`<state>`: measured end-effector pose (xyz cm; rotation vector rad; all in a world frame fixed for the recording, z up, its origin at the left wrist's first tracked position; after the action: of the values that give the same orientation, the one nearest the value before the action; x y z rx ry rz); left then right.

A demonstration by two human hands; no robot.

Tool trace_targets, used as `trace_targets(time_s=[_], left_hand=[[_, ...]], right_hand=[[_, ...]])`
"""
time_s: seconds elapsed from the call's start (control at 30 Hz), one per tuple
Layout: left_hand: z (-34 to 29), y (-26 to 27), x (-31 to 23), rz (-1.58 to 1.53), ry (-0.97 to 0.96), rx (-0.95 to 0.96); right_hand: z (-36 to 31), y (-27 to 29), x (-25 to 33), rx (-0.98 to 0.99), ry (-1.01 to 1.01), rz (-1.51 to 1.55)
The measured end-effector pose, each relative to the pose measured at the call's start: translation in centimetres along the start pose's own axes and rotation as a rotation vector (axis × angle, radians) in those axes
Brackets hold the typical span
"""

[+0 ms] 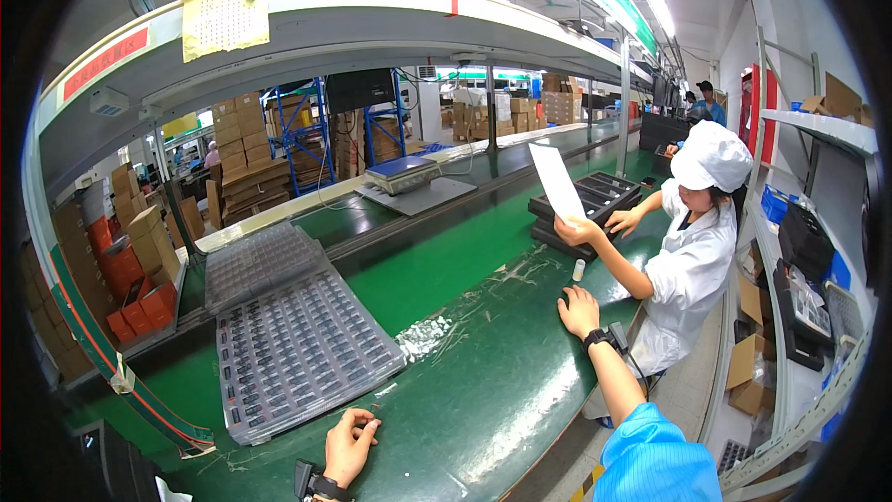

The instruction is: The worker picks up small rectangular electronic components and places them in organized rows within a black tray.

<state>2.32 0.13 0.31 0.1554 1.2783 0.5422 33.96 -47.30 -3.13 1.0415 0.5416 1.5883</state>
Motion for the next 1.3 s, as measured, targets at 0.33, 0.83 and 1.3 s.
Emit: trace_targets(time_s=[0.33, 0.83, 1.3], left_hand=[[-0.6, 0.5, 0.4, 0.003, 0.048, -0.033], [-5.1, 1.1, -0.2, -0.26, 0.133, -0.097], [-15.5, 11.5, -9.5, 1.029, 0.102, -0.172]], right_hand=[[-0.1, 0.6, 3.3, 0.026, 0.08, -0.086], [-24.2, 8.0, 34.4, 0.746, 1.099, 0.812], [-27.5, 8.6, 34.0, 0.95, 1.292, 1.189]])
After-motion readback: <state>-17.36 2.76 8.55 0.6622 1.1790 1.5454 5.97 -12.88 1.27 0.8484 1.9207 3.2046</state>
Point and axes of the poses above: each hand's wrist, its own z-axis towards the middle knuckle, its own y-axis out of the back of the hand, x = y × z, the point moved 2 cm from there along z, towards the middle knuckle, and after that the axes turned 6 degrees about -y, right-handed, at the moved point
